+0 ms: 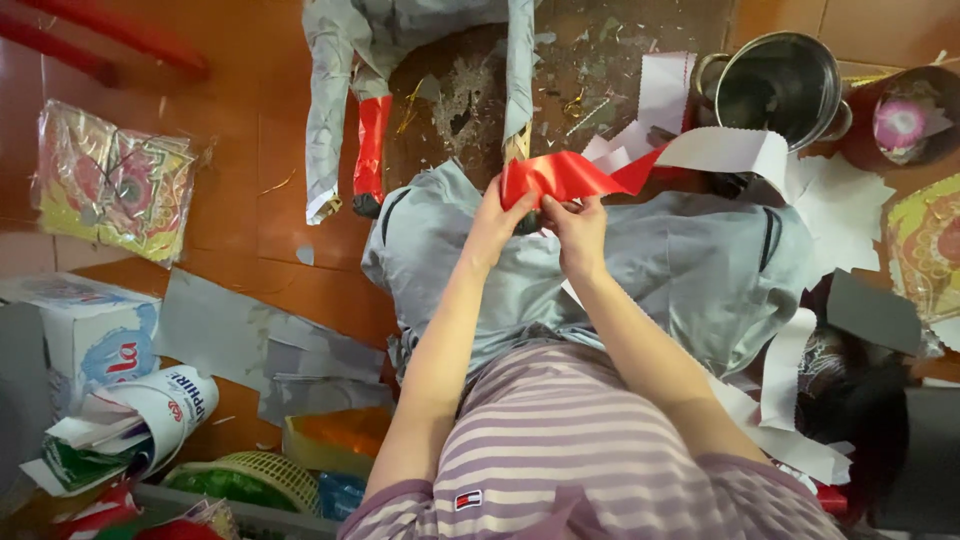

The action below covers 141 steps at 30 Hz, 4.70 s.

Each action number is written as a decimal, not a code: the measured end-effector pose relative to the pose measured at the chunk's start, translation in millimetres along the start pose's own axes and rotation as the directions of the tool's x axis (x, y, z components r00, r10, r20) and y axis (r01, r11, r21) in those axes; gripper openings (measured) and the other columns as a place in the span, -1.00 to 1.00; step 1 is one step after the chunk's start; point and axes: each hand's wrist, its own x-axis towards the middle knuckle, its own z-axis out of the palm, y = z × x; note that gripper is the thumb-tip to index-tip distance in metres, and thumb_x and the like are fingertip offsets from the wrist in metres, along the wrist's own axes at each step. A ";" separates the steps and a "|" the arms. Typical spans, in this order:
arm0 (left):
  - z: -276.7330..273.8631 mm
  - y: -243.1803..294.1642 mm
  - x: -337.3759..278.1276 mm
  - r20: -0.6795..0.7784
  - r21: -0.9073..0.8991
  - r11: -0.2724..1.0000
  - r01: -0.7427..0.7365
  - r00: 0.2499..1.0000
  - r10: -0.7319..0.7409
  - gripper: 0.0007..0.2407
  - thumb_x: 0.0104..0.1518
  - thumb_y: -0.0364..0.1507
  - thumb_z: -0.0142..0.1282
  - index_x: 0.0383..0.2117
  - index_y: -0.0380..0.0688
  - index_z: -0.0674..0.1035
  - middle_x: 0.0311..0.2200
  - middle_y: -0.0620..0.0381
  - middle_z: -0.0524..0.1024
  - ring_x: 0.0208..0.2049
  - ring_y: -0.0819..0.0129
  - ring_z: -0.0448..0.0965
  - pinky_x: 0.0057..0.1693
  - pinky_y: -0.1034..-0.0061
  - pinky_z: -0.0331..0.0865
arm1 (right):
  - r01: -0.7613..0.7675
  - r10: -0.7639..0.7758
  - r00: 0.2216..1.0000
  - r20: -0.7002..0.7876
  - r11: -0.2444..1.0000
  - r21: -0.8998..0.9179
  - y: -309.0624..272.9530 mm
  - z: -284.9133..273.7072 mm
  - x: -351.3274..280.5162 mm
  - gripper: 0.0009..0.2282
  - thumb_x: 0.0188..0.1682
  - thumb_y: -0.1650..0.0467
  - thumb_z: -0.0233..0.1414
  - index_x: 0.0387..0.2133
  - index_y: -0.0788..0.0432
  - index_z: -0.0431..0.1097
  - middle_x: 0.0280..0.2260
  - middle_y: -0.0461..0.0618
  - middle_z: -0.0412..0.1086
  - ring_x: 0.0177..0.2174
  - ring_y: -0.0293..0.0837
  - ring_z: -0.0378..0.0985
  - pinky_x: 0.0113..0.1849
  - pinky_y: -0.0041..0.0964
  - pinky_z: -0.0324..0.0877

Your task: Decorating a giraffe statue with strips of colored paper and adhesive.

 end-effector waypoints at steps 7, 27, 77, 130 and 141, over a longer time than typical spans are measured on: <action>2.3 -20.1 14.4 -0.046 -0.022 0.995 0.093 0.994 -0.094 -0.53 0.11 -0.41 0.27 0.13 -0.29 0.40 -0.13 -0.06 0.57 -0.28 0.27 0.64 -0.17 0.34 0.56 | 0.124 -0.039 0.977 0.210 0.904 -0.408 5.3 -38.5 3.8 -0.75 0.22 0.37 0.08 -0.28 0.42 0.39 -0.36 0.15 0.43 -0.38 -0.15 0.45 -0.31 -0.26 0.36; -9.5 23.5 -25.8 0.347 -0.047 0.956 0.290 0.902 -0.257 -0.34 0.31 -0.23 -0.20 0.41 0.38 -0.36 0.10 -0.28 0.42 -0.39 -0.04 0.65 -0.34 0.16 0.61 | -0.356 0.325 0.840 0.434 0.934 -0.010 -0.7 38.1 55.1 -0.82 0.10 0.35 0.12 -0.15 0.19 0.40 -0.29 -0.07 0.49 -0.33 -0.22 0.54 -0.23 -0.25 0.50; 39.6 81.5 -0.9 -0.161 -0.044 0.999 0.027 0.986 -0.034 -0.35 -0.12 -0.15 0.38 0.13 -0.14 0.42 -0.24 0.10 0.57 -0.33 0.32 0.55 -0.20 0.28 0.51 | -0.026 0.007 0.982 0.191 0.995 0.098 0.3 1.3 99.9 -0.83 0.08 0.48 0.09 -0.09 0.30 0.48 -0.18 0.07 0.54 -0.24 -0.03 0.63 -0.18 -0.12 0.57; 10.2 97.3 34.5 -0.227 0.550 0.830 -0.091 0.940 0.253 -0.19 0.15 -0.12 0.13 0.49 0.29 -0.14 0.20 -0.41 0.33 -0.17 -0.17 0.67 -0.10 0.21 0.56 | -0.162 0.300 0.900 0.316 0.903 -0.397 -48.6 92.0 92.1 -0.61 0.13 0.10 -0.08 -0.06 0.13 0.44 -0.15 0.02 0.52 -0.16 -0.11 0.56 -0.12 -0.18 0.53; 41.0 173.7 91.3 -0.173 0.692 0.660 -0.292 0.821 0.544 -0.44 0.31 -0.53 -0.06 0.47 0.21 0.15 -0.10 -0.29 0.59 -0.19 -0.04 0.67 -0.01 0.20 0.53 | 0.683 -0.455 0.672 0.585 0.075 -0.727 -37.7 73.9 83.2 -0.39 0.04 0.17 0.07 0.26 0.23 0.03 0.01 0.30 0.22 -0.12 0.13 0.40 -0.12 0.12 0.43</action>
